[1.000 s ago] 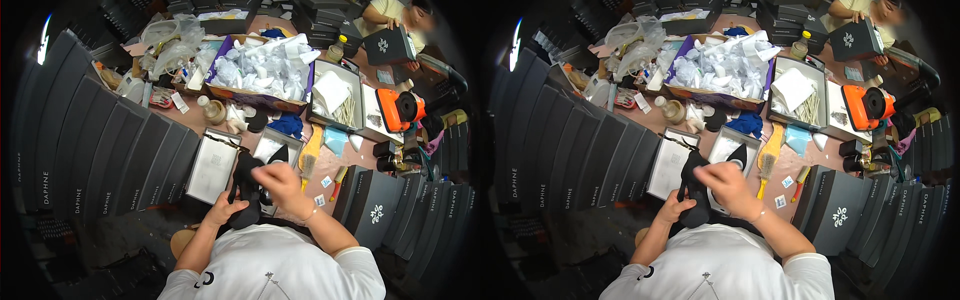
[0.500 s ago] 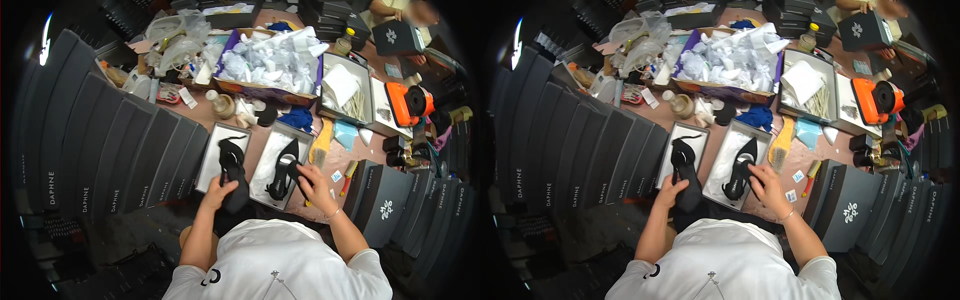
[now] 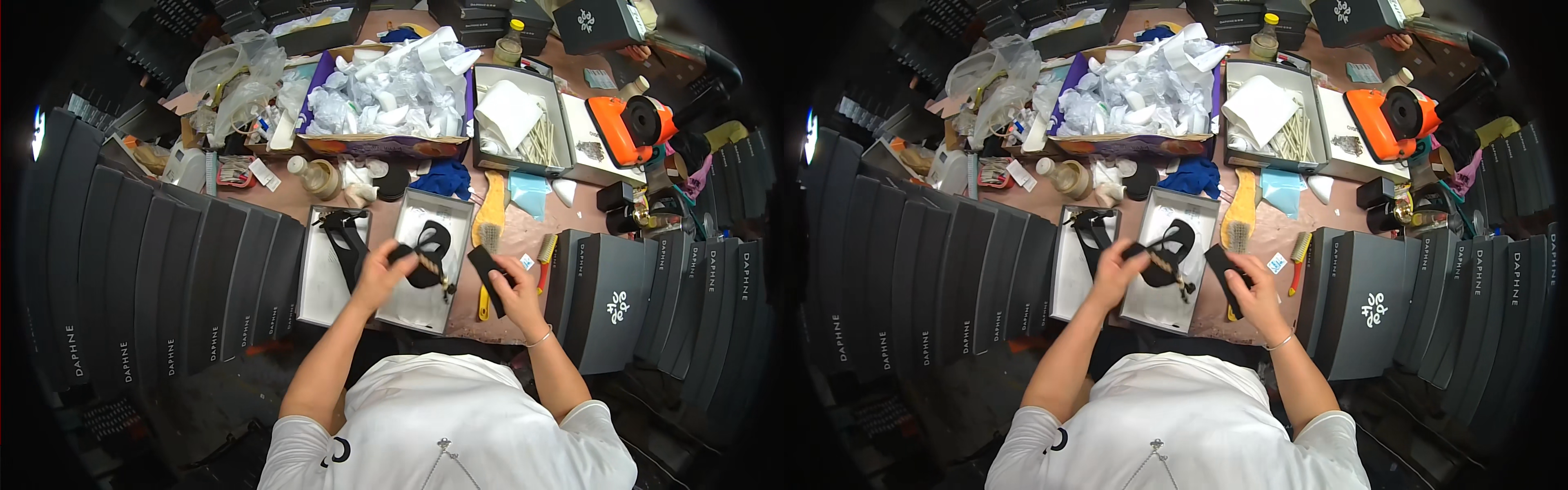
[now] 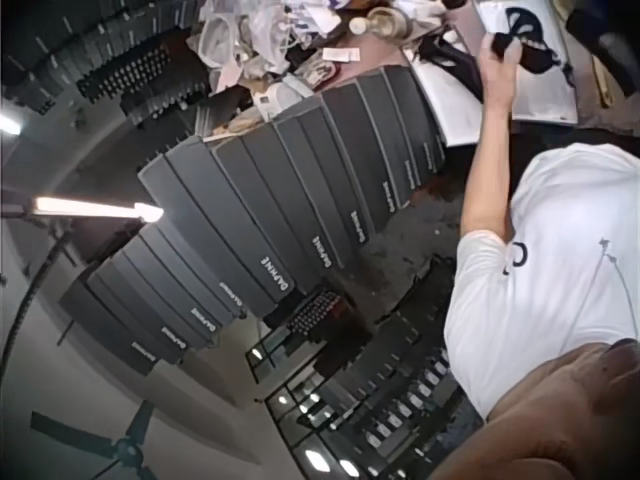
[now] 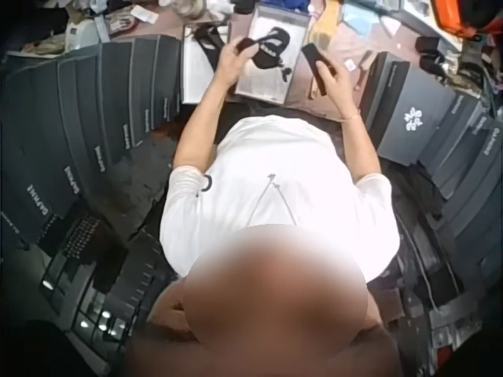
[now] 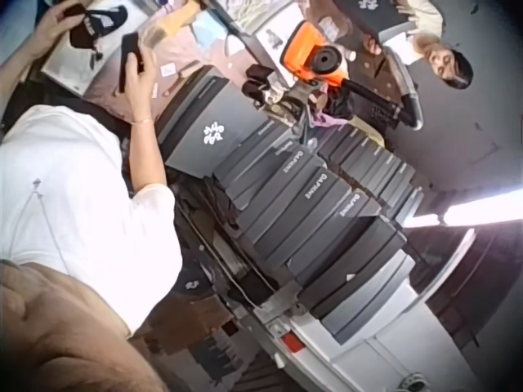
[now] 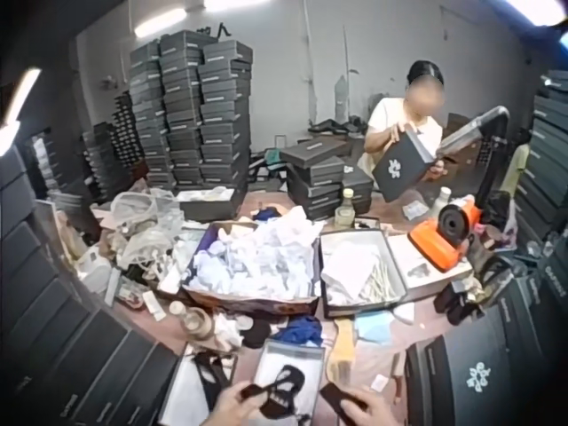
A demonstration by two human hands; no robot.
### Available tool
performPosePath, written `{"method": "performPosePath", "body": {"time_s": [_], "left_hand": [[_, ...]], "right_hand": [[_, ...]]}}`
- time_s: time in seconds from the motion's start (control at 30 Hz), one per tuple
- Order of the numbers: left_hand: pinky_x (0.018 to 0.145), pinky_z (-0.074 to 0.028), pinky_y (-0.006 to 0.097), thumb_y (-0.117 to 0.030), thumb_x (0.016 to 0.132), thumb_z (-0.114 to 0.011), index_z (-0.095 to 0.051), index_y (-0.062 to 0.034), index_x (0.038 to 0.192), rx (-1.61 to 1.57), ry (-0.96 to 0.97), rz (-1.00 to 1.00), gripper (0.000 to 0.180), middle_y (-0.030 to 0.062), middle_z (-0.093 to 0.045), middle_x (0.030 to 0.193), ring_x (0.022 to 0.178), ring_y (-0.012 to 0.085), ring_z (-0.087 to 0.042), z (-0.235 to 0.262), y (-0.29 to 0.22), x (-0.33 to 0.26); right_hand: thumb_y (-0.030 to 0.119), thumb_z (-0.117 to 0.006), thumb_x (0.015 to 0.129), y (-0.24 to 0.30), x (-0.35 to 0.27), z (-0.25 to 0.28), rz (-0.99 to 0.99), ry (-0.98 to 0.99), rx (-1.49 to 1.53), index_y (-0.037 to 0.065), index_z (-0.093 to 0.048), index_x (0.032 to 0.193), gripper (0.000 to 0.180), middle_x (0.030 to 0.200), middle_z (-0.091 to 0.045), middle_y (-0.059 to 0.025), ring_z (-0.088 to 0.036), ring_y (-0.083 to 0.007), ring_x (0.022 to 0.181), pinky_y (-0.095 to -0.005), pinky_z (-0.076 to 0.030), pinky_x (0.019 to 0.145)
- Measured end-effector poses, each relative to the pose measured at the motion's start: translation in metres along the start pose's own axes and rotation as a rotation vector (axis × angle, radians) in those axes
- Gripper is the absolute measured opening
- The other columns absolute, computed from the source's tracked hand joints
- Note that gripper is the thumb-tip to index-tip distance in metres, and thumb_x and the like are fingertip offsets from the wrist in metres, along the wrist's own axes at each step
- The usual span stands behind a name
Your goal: Clean shoes with a brush and pack them into boxes with tissue paper.
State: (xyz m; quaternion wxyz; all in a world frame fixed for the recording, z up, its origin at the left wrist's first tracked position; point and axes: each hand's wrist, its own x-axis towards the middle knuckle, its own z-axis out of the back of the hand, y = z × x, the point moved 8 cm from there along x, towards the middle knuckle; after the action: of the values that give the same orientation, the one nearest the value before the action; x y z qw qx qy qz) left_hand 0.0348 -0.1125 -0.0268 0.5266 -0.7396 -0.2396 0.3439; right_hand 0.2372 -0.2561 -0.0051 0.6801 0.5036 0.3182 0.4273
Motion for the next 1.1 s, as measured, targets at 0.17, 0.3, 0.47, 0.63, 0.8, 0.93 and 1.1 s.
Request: {"method": "performPosePath", "body": {"time_s": [0.17, 0.3, 0.47, 0.63, 0.8, 0.93, 1.1], "left_hand": [[0.077, -0.054, 0.034, -0.035, 0.092, -0.061, -0.061, -0.0065, 0.098, -0.725, -0.25, -0.03, 0.029, 0.0065, -0.068, 0.089, 0.083, 0.0188, -0.066, 0.034, -0.041, 0.01], [0.079, -0.053, 0.035, -0.04, 0.093, -0.058, -0.063, -0.0056, 0.097, -0.812, -0.326, 0.062, 0.035, 0.0087, -0.068, 0.09, 0.084, 0.0209, -0.066, 0.024, -0.041, -0.003], [0.077, -0.053, 0.031, -0.034, 0.095, -0.056, -0.061, -0.0083, 0.094, -0.832, -0.195, 0.212, 0.026, 0.0048, -0.066, 0.089, 0.083, 0.0166, -0.065, -0.006, -0.033, -0.018], [0.074, -0.055, 0.031, -0.026, 0.093, -0.058, -0.061, -0.0064, 0.094, -0.832, -0.256, 0.191, 0.02, 0.0063, -0.066, 0.089, 0.08, 0.0173, -0.065, 0.009, -0.022, -0.029], [0.07, -0.056, 0.035, -0.033, 0.092, -0.055, -0.064, -0.0065, 0.089, -0.915, -0.198, 0.364, 0.028, 0.0079, -0.069, 0.083, 0.074, 0.0204, -0.068, -0.001, -0.028, -0.034], [0.069, -0.056, 0.034, -0.031, 0.093, -0.055, -0.064, -0.0071, 0.088, -1.004, -0.092, 0.339, 0.026, 0.0069, -0.069, 0.083, 0.073, 0.0193, -0.067, -0.017, -0.03, -0.037], [0.071, -0.056, 0.033, -0.027, 0.091, -0.058, -0.062, -0.0074, 0.09, -0.882, -0.189, 0.237, 0.02, 0.0059, -0.067, 0.083, 0.075, 0.0182, -0.067, 0.011, -0.031, -0.039]], "right_hand": [[0.004, -0.058, 0.088, 0.046, 0.011, 0.008, 0.118, -0.06, 0.028, -0.003, -0.06, 0.114, 0.028, 0.107, -0.06, -0.012, -0.058, -0.019, 0.094, -0.0269, -0.045, 0.082], [0.001, -0.059, 0.083, 0.113, 0.018, 0.001, 0.453, 0.019, 0.001, 0.0, -0.062, 0.115, 0.032, 0.11, -0.058, -0.0137, -0.058, -0.0247, 0.099, -0.0309, -0.045, 0.087], [0.007, -0.058, 0.077, 0.189, 0.016, -0.065, 1.06, 0.53, -0.325, 0.014, -0.064, 0.116, 0.04, 0.112, -0.057, -0.006, -0.053, -0.0253, 0.103, -0.0368, -0.043, 0.086], [0.007, -0.058, 0.077, 0.112, 0.012, -0.066, 0.988, 0.659, -0.495, 0.012, -0.064, 0.116, 0.041, 0.112, -0.058, -0.0057, -0.053, -0.0249, 0.099, -0.0363, -0.043, 0.086], [-0.004, -0.064, 0.068, 0.152, 0.022, -0.041, 0.916, 0.309, -0.24, 0.01, -0.063, 0.117, 0.051, 0.114, -0.057, -0.0078, -0.055, -0.0273, 0.096, -0.0359, -0.045, 0.086], [-0.002, -0.063, 0.068, 0.144, -0.009, -0.078, 0.94, 0.433, -0.22, 0.01, -0.062, 0.118, 0.051, 0.118, -0.055, -0.0085, -0.053, -0.0278, 0.101, -0.0373, -0.044, 0.087], [0.001, -0.065, 0.075, 0.018, 0.013, -0.021, 0.553, 0.319, -0.427, 0.006, -0.057, 0.123, 0.048, 0.123, -0.053, -0.0154, -0.05, -0.0338, 0.109, -0.0411, -0.042, 0.091]]}}
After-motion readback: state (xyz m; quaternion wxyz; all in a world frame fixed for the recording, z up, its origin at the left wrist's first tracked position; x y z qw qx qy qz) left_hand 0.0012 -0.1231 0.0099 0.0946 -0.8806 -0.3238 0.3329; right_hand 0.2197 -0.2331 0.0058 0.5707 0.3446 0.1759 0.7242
